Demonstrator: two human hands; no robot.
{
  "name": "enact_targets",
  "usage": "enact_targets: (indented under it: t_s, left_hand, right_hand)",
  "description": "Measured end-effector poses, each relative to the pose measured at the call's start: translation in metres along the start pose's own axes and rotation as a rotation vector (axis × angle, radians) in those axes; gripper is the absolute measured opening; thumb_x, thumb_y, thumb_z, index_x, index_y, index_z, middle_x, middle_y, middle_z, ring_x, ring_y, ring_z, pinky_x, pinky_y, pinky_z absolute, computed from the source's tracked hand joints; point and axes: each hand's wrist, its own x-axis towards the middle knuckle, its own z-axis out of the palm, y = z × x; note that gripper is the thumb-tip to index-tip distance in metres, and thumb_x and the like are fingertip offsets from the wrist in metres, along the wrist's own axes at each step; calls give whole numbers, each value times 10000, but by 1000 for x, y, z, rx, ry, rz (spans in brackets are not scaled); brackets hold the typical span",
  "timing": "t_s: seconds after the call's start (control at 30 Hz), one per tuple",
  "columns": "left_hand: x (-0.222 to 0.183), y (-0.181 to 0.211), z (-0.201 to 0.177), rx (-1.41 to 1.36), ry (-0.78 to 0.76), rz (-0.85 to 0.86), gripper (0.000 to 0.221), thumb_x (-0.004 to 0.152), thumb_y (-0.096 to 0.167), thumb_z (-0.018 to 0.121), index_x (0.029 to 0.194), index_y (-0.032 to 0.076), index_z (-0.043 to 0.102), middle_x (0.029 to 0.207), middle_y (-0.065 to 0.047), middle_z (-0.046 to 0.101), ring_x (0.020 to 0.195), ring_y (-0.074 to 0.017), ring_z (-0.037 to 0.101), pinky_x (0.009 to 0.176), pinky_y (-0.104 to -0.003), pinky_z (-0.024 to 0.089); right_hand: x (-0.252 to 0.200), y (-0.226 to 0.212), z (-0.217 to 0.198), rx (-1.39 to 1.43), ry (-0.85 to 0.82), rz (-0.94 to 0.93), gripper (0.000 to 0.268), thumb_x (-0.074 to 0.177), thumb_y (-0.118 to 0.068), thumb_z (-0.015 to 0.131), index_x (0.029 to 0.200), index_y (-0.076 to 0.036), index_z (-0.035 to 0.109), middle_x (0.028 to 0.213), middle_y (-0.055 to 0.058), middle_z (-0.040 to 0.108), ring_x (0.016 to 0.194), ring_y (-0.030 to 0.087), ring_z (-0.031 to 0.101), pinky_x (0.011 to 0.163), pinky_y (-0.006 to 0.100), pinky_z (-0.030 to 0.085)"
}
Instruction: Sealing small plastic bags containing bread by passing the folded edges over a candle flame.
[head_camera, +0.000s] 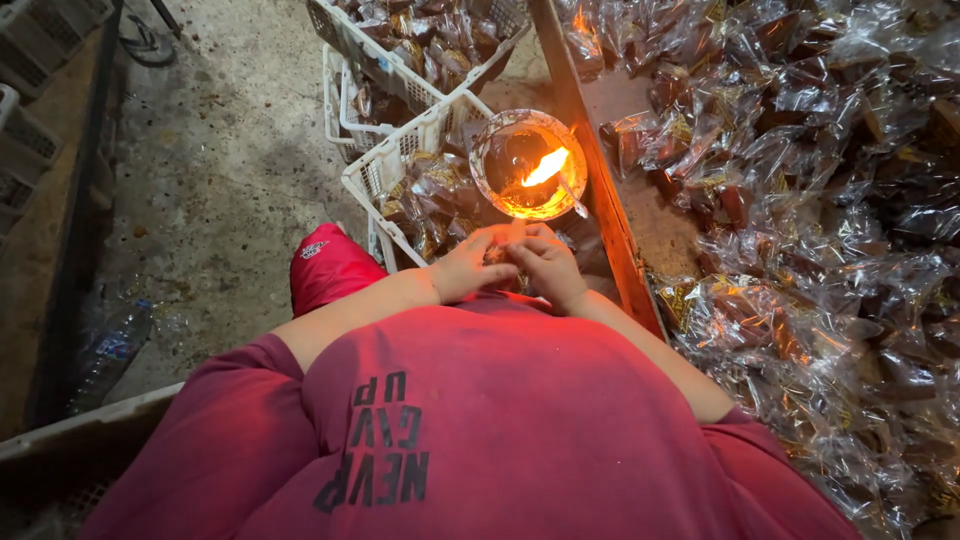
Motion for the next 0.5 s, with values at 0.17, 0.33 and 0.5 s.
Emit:
enact_targets:
  t_s: [0.17, 0.33, 0.5]
  left_hand:
    - [5, -3, -1, -66, 177, 249, 364, 1091, 346, 466, 1322, 199, 706, 1491, -86, 575, 1430, -417, 395, 1180, -496, 372]
    - [4, -5, -15, -338, 442, 195, 422, 1107, 330, 494, 1421, 69, 602, 1467, -197, 562, 1395, -395, 467, 1189, -495, 372]
    - [1, -15, -22, -384, 351, -181, 596, 1047, 678, 418, 1478, 291, 557, 1548, -122, 401, 1473, -446, 319, 1208, -618, 247]
  right_hand:
    - [6, 12, -1, -236, -172, 29, 205, 924, -234, 749, 1010, -54, 798, 1107, 99, 713, 1056, 277, 664, 939, 433, 532]
    - [25, 73, -16, -166, -9, 151, 226, 945, -319, 772, 1008, -106, 815, 1079, 63, 747, 1072, 207, 676, 971, 395, 529]
    - [63, 83, -33, -58, 280, 370, 364, 977, -411, 749, 1195, -119, 749, 1131, 94, 754, 1104, 217, 683, 970, 364, 537]
